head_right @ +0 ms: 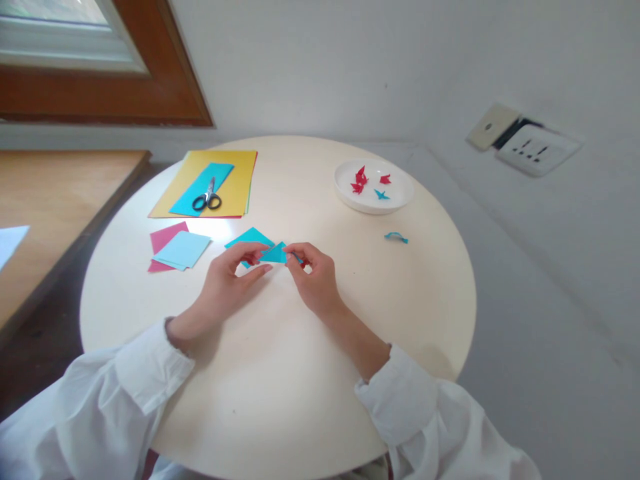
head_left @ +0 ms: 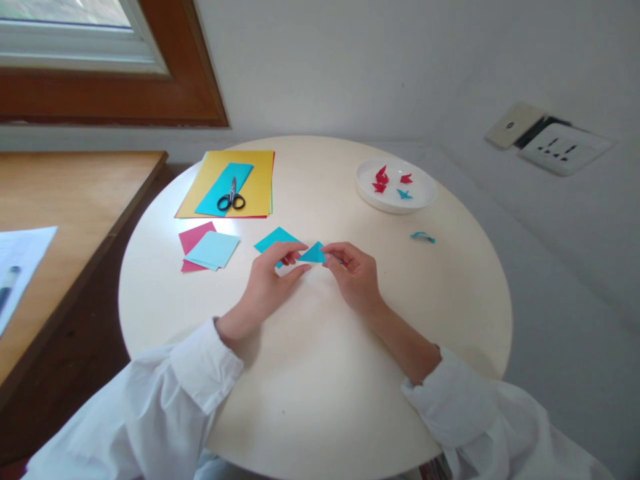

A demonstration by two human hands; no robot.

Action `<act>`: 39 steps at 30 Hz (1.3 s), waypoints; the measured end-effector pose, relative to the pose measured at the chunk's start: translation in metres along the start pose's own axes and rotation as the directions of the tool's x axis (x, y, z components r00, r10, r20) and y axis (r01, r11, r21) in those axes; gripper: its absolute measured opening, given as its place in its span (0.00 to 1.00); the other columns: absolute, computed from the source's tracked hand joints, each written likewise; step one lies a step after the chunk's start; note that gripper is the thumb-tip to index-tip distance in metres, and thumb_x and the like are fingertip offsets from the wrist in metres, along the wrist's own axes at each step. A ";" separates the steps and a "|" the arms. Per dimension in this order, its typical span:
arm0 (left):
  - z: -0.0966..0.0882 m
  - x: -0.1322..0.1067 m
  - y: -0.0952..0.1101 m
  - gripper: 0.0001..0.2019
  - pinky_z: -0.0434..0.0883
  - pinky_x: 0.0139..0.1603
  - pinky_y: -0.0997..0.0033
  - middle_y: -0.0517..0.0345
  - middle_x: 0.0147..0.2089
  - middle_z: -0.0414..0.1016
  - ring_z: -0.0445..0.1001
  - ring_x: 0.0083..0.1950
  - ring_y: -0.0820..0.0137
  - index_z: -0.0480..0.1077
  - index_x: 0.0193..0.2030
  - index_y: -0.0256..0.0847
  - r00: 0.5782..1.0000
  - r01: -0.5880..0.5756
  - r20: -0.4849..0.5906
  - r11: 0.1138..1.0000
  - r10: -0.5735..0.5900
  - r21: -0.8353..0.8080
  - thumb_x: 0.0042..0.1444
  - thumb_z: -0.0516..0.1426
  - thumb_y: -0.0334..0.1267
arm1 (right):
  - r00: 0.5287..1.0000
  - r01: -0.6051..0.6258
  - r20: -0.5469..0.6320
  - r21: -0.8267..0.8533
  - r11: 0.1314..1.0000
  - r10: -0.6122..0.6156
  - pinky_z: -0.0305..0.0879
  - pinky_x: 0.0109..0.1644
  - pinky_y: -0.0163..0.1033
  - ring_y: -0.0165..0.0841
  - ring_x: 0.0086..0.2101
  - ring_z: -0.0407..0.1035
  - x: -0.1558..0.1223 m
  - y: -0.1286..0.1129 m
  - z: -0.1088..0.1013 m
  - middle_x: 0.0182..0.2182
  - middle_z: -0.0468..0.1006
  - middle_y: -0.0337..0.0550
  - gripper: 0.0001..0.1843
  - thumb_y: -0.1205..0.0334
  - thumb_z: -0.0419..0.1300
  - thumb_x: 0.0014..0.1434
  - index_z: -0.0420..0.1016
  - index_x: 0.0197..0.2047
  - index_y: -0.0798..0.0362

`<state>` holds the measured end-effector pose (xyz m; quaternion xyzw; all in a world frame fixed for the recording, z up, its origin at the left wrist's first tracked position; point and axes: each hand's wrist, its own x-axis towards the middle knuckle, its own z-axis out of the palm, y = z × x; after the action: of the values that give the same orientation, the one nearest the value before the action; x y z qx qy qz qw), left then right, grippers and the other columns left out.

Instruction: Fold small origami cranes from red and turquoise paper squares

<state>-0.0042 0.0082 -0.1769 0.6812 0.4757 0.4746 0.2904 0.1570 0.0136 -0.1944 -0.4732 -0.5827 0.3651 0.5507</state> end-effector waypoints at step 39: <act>0.000 0.003 0.011 0.09 0.67 0.28 0.73 0.57 0.26 0.76 0.71 0.27 0.72 0.75 0.29 0.38 0.950 0.312 0.144 0.886 -0.278 -0.343 0.46 0.64 0.42 | 0.984 -0.049 0.179 0.189 0.981 0.015 0.71 0.35 0.36 0.29 0.31 0.72 0.001 -0.008 0.003 0.30 0.76 0.39 0.08 0.59 0.65 0.48 0.71 0.27 0.53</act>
<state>0.0005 0.0068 -0.1668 0.5565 0.4646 0.4730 0.5007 0.1524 0.0121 -0.1866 -0.3928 -0.5835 0.4693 0.5339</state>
